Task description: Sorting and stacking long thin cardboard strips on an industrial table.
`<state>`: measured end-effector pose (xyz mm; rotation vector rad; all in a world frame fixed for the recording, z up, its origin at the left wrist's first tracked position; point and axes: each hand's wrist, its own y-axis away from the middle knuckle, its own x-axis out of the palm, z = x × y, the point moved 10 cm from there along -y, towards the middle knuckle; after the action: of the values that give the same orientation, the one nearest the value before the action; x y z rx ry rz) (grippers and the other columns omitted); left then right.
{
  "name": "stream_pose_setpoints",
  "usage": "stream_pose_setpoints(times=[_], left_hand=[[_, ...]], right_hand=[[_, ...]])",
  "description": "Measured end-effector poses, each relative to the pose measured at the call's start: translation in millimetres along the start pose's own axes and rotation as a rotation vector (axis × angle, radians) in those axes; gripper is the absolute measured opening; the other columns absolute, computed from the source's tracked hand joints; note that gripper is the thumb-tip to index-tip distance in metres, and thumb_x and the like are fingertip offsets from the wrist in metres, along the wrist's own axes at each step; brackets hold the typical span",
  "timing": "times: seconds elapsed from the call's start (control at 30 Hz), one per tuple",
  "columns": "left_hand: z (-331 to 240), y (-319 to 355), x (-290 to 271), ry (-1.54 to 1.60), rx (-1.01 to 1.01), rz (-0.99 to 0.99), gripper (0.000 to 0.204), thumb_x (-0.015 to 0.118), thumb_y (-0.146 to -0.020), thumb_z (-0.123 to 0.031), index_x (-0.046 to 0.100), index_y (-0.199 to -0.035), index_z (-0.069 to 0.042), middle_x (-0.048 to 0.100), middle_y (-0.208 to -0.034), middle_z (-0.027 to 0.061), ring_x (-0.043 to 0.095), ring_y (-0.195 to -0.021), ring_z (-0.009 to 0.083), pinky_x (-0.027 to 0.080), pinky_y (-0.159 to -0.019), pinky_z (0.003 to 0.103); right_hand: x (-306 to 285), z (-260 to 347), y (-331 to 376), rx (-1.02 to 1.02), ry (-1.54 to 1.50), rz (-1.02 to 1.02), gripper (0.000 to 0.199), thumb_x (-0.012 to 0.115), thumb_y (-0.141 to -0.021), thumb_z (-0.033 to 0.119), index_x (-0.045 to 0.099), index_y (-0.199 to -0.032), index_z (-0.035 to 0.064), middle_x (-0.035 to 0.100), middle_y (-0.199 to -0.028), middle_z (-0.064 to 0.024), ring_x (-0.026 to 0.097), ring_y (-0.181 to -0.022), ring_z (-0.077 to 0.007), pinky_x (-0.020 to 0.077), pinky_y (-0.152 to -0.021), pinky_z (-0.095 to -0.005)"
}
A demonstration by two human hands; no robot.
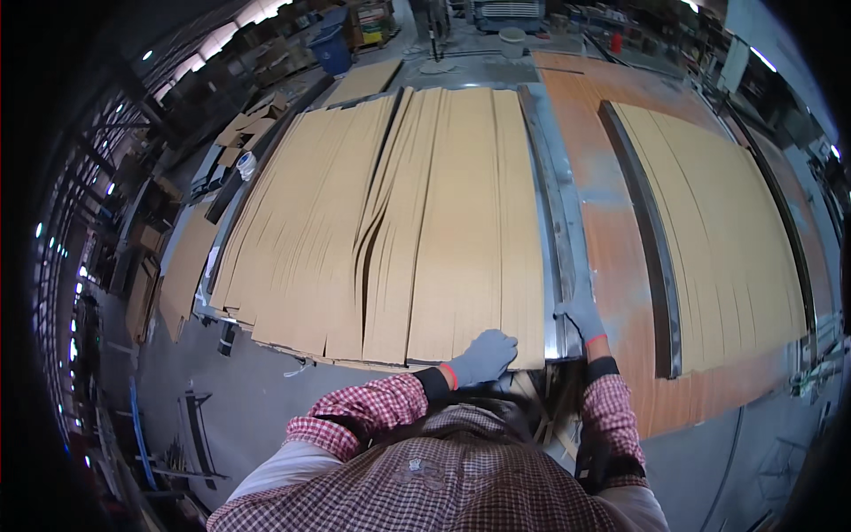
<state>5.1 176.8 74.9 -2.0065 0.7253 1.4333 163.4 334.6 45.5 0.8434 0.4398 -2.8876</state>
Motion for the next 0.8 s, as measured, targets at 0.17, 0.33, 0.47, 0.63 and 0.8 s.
stream_pose_setpoints(times=[0.17, 0.33, 0.47, 0.63, 0.8], left_hand=[[17.6, 12.9, -4.9, 0.018, -0.065, 0.055, 0.012, 0.058, -0.075, -0.018, 0.060, -0.073, -0.006, 0.056, -0.084, 0.0118, 0.060, -0.077, 0.0304, 0.047, -0.071, 0.042], [12.9, -6.3, -59.7, 0.058, -0.150, -0.187, 0.048, 0.062, -0.082, -0.029, 0.054, -0.120, -0.001, 0.051, -0.127, 0.0193, 0.045, -0.124, 0.0362, 0.035, -0.105, 0.046], [41.6, 33.1, -8.6, -0.006, -0.269, -0.118, 0.064, 0.062, -0.084, -0.029, 0.042, -0.135, 0.003, 0.039, -0.143, 0.0231, 0.033, -0.136, 0.0397, 0.024, -0.114, 0.048], [18.7, 30.5, -58.4, 0.141, -0.240, -0.151, 0.064, 0.062, -0.085, -0.032, 0.042, -0.134, 0.004, 0.039, -0.142, 0.0235, 0.034, -0.135, 0.0401, 0.026, -0.114, 0.048], [-19.0, 100.6, -145.7, 0.254, -0.330, -0.329, 0.050, 0.058, -0.091, -0.026, 0.046, -0.129, 0.005, 0.047, -0.132, 0.0247, 0.046, -0.123, 0.0414, 0.035, -0.106, 0.049]], right_hand=[[51.3, 42.4, 22.1, 0.562, -0.135, 0.498, 0.079, 0.086, -0.065, 0.034, 0.056, -0.124, -0.0086, 0.061, -0.121, -0.0209, 0.057, -0.114, -0.0267, 0.0432, -0.100, -0.0359], [27.2, 39.1, 18.0, 0.307, -0.217, 0.242, 0.083, 0.079, -0.076, 0.034, 0.044, -0.136, -0.0108, 0.057, -0.128, -0.0222, 0.056, -0.116, -0.0266, 0.0425, -0.101, -0.0380], [23.5, 101.9, 3.7, 0.327, 0.217, 0.086, 0.078, 0.067, -0.086, 0.030, 0.031, -0.146, -0.0038, 0.032, -0.150, -0.0256, 0.029, -0.140, -0.0384, 0.0229, -0.115, -0.0432], [59.2, 224.2, -59.9, -0.376, 0.329, -0.123, 0.066, 0.057, -0.092, 0.034, 0.034, -0.146, 0.0031, 0.036, -0.149, -0.0204, 0.030, -0.140, -0.0362, 0.0216, -0.114, -0.0510], [142.2, 106.9, -87.4, -0.214, 0.619, 0.132, 0.065, 0.050, -0.095, 0.043, 0.036, -0.146, 0.0047, 0.036, -0.150, -0.0185, 0.030, -0.140, -0.0354, 0.0198, -0.114, -0.0535]])
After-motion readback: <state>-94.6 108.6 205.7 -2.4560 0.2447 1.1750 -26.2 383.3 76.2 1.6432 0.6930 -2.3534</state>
